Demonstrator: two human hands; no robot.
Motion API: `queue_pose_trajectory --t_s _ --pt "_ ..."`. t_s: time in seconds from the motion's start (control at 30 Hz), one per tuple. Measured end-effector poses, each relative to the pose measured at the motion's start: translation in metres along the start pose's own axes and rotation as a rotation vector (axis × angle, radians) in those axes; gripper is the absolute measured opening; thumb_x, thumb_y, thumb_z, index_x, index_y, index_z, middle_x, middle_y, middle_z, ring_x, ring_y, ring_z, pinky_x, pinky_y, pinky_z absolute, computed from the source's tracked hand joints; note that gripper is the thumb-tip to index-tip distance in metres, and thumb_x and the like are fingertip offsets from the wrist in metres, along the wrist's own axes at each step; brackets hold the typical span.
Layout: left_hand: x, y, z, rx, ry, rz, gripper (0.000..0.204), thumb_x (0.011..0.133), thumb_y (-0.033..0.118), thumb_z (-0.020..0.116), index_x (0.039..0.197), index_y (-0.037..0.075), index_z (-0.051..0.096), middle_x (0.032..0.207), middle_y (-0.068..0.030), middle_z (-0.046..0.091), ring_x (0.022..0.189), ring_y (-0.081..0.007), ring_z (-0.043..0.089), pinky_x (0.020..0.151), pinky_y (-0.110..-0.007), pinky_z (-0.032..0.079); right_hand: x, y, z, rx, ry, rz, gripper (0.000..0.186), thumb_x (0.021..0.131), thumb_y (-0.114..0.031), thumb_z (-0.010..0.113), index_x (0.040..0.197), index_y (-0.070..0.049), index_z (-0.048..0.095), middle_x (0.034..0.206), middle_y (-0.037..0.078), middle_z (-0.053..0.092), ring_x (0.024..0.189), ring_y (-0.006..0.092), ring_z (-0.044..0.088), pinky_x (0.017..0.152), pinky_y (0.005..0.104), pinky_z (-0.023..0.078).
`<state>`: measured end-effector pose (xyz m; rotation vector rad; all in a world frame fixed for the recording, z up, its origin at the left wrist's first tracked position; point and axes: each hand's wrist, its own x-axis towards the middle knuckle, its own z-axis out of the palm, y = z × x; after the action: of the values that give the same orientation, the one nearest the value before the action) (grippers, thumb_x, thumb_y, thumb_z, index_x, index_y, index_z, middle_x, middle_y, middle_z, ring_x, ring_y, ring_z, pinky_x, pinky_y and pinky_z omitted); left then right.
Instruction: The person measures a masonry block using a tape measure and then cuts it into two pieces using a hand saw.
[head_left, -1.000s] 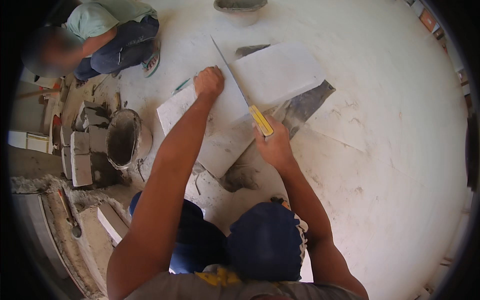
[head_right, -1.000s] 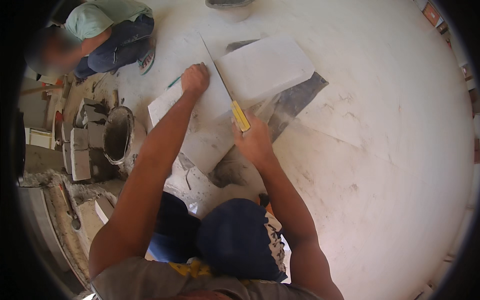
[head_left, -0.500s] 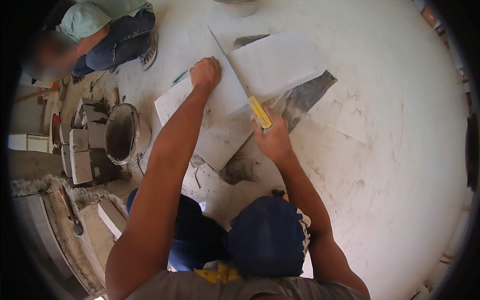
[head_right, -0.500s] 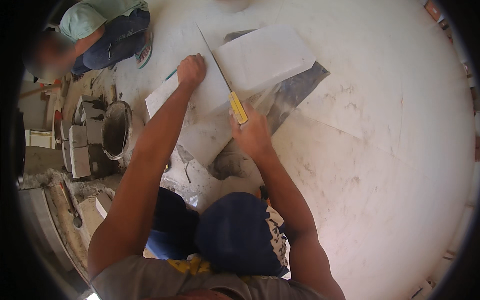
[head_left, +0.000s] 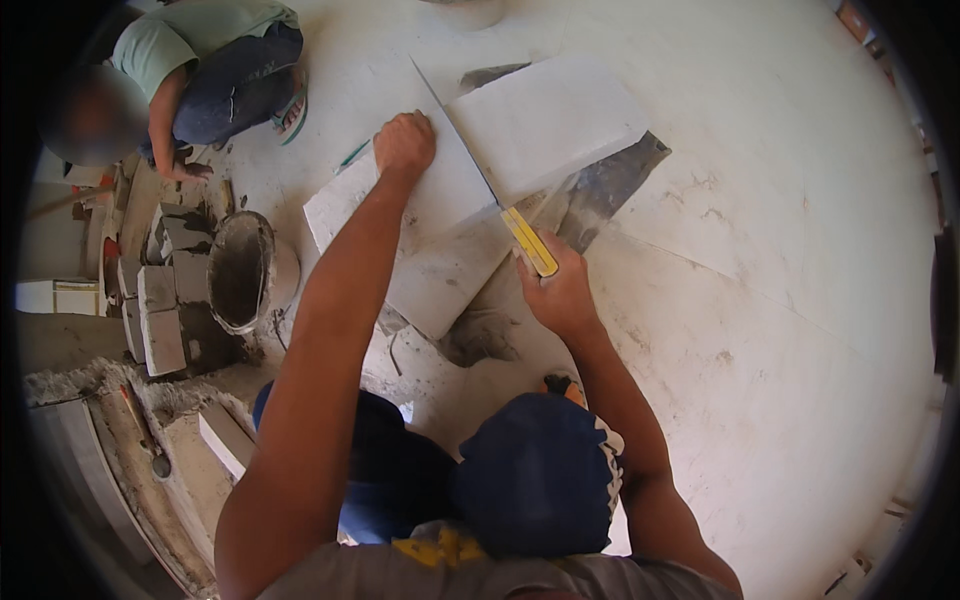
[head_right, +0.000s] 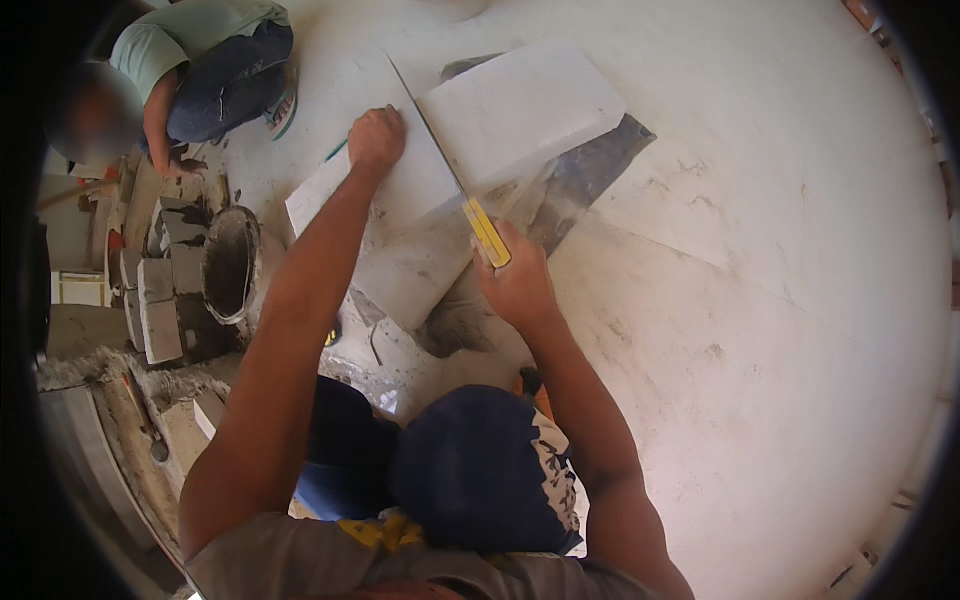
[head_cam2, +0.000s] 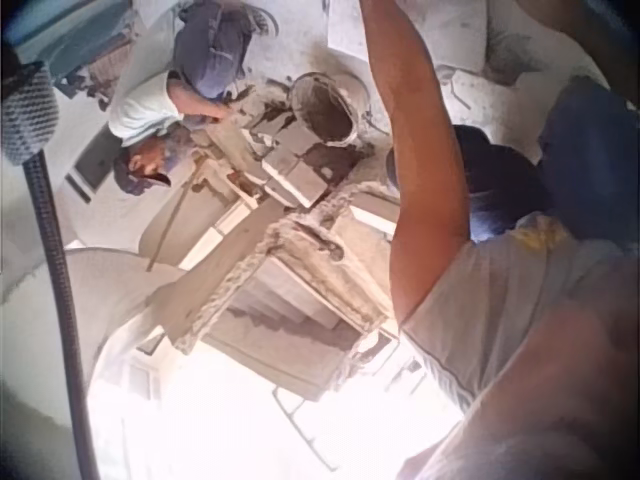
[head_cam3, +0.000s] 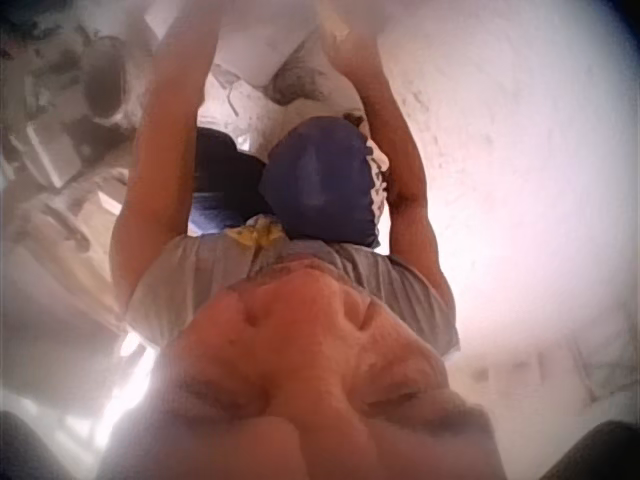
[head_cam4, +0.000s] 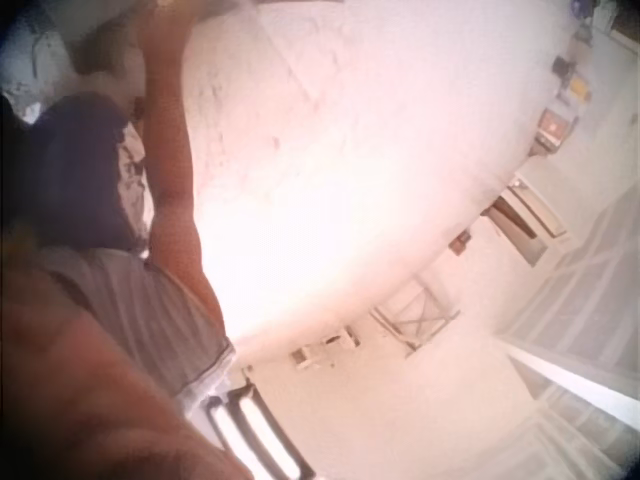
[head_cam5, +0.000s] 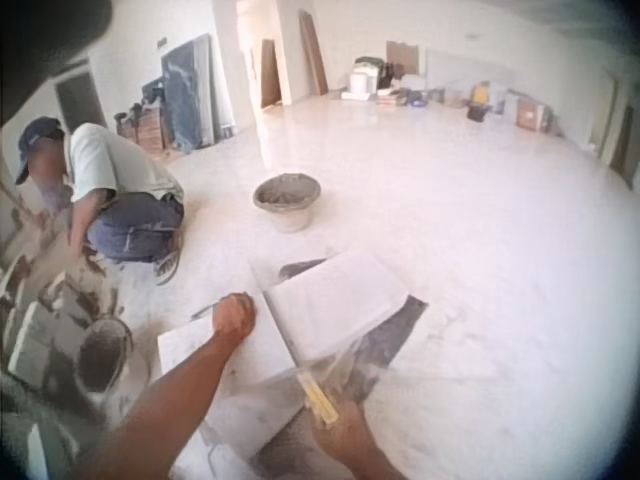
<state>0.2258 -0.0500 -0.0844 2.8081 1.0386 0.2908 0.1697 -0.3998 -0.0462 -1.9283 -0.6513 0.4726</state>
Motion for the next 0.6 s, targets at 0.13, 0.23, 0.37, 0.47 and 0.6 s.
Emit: queue_pose_trajectory --t_s 0.13,0.23,0.37,0.47,0.6 --pt "-0.003 0.002 -0.014 -0.044 -0.021 -0.076 0.05 0.111 0.036 0.046 0.101 -0.001 0.079 0.103 -0.0259 0.079 0.102 -0.0437 0.076 0.097 -0.052 0.057 -0.105 0.024 -0.023 -0.136 0.009 -0.019 0.042 0.102 -0.015 0.071 0.141 -0.005 0.062 0.122 0.021 0.075 0.105 0.0402 0.077 0.088 0.0434 0.062" --pt "0.0 -0.001 -0.007 0.019 0.012 -0.098 0.054 0.111 0.037 0.045 0.098 -0.004 0.077 0.107 -0.0293 0.077 0.102 -0.0491 0.075 0.097 -0.054 0.059 -0.183 0.022 -0.058 -0.112 -0.041 0.079 0.047 0.105 -0.019 0.067 0.149 -0.006 0.057 0.135 0.016 0.073 0.11 0.0322 0.078 0.09 0.0411 0.063" --pt "0.007 -0.013 0.009 0.035 -0.024 -0.02 0.054 0.112 0.036 0.044 0.097 -0.004 0.077 0.106 -0.0297 0.077 0.102 -0.0487 0.075 0.096 -0.053 0.059 -0.061 0.02 -0.015 -0.09 -0.003 -0.029 0.038 0.102 -0.021 0.072 0.137 -0.007 0.063 0.11 0.022 0.075 0.1 0.0458 0.074 0.081 0.0491 0.06" --pt "0.004 0.002 0.005 -0.05 -0.04 -0.019 0.054 0.112 0.036 0.044 0.098 -0.004 0.077 0.107 -0.0306 0.077 0.103 -0.0492 0.075 0.096 -0.053 0.059 0.017 0.003 0.016 -0.016 0.041 -0.006 0.034 0.101 -0.019 0.069 0.132 -0.007 0.061 0.107 0.025 0.073 0.098 0.0512 0.068 0.082 0.0529 0.056" --pt "-0.004 -0.009 -0.013 -0.075 -0.002 -0.079 0.053 0.111 0.037 0.045 0.099 -0.003 0.079 0.103 -0.0282 0.078 0.099 -0.0456 0.076 0.097 -0.052 0.058 -0.078 0.018 -0.009 -0.077 -0.015 0.046 0.041 0.104 -0.021 0.068 0.142 -0.008 0.06 0.121 0.022 0.074 0.108 0.0444 0.073 0.088 0.0505 0.059"
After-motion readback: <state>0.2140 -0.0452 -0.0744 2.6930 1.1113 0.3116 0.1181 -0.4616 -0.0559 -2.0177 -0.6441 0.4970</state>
